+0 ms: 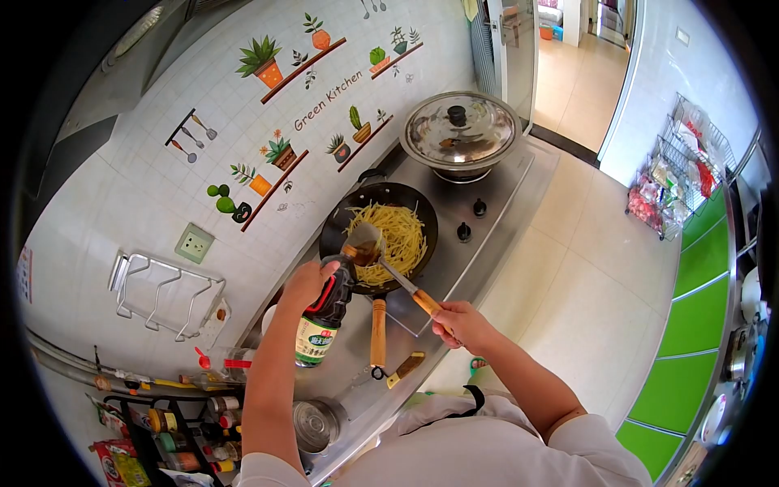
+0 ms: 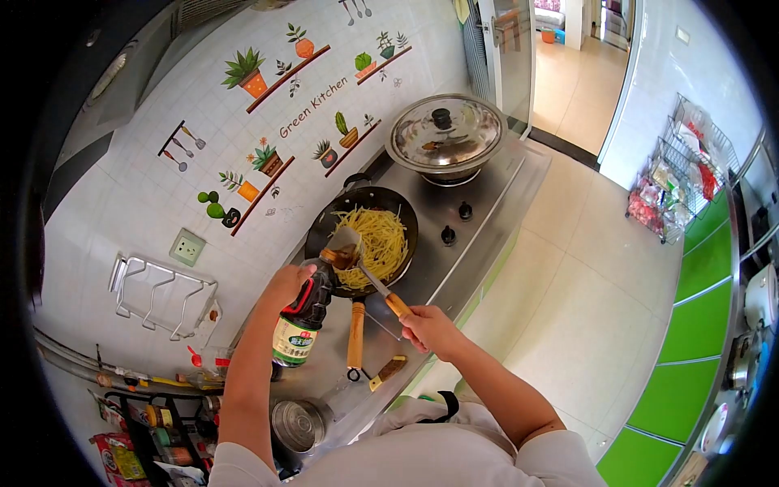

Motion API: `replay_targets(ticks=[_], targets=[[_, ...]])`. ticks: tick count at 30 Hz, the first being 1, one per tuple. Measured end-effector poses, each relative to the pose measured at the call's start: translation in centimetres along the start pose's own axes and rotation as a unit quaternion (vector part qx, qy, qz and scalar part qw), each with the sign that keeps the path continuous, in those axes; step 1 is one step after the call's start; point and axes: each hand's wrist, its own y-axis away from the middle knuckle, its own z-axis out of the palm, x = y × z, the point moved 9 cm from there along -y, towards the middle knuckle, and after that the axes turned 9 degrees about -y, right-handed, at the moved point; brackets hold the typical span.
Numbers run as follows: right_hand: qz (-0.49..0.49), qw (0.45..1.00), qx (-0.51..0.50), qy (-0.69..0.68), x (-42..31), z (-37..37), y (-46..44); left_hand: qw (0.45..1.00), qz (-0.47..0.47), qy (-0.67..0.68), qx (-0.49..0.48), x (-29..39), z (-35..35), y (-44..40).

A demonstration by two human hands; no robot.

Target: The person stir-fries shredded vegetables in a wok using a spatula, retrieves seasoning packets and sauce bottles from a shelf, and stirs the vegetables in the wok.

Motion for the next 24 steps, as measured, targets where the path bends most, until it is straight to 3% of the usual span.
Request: replay_targets(ticks=[5, 9, 11, 14, 24], targets=[[-0.005, 1.000, 0.013, 0.023, -1.0, 0.0, 0.2, 0.986, -0.005, 0.137, 0.094, -2.6, -0.8, 1.9], [-0.004, 0.998, 0.012, 0.053, -1.6, 0.2, -0.5, 0.962, -0.041, 0.249, 0.101, -4.0, -1.2, 5.8], [-0.008, 0.997, 0.013, 0.069, -2.2, 0.6, -1.3, 0.933, -0.030, 0.311, 0.180, -5.2, -1.5, 7.8], [-0.002, 1.000, -0.012, 0.007, -3.0, 1.8, -2.9, 0.887, -0.058, 0.421, 0.179, -7.5, 1.0, 9.2], [-0.068, 0.997, 0.003, -0.033, -7.4, 1.2, -6.2, 0.817, -0.047, 0.529, 0.223, -8.4, 0.8, 15.3]])
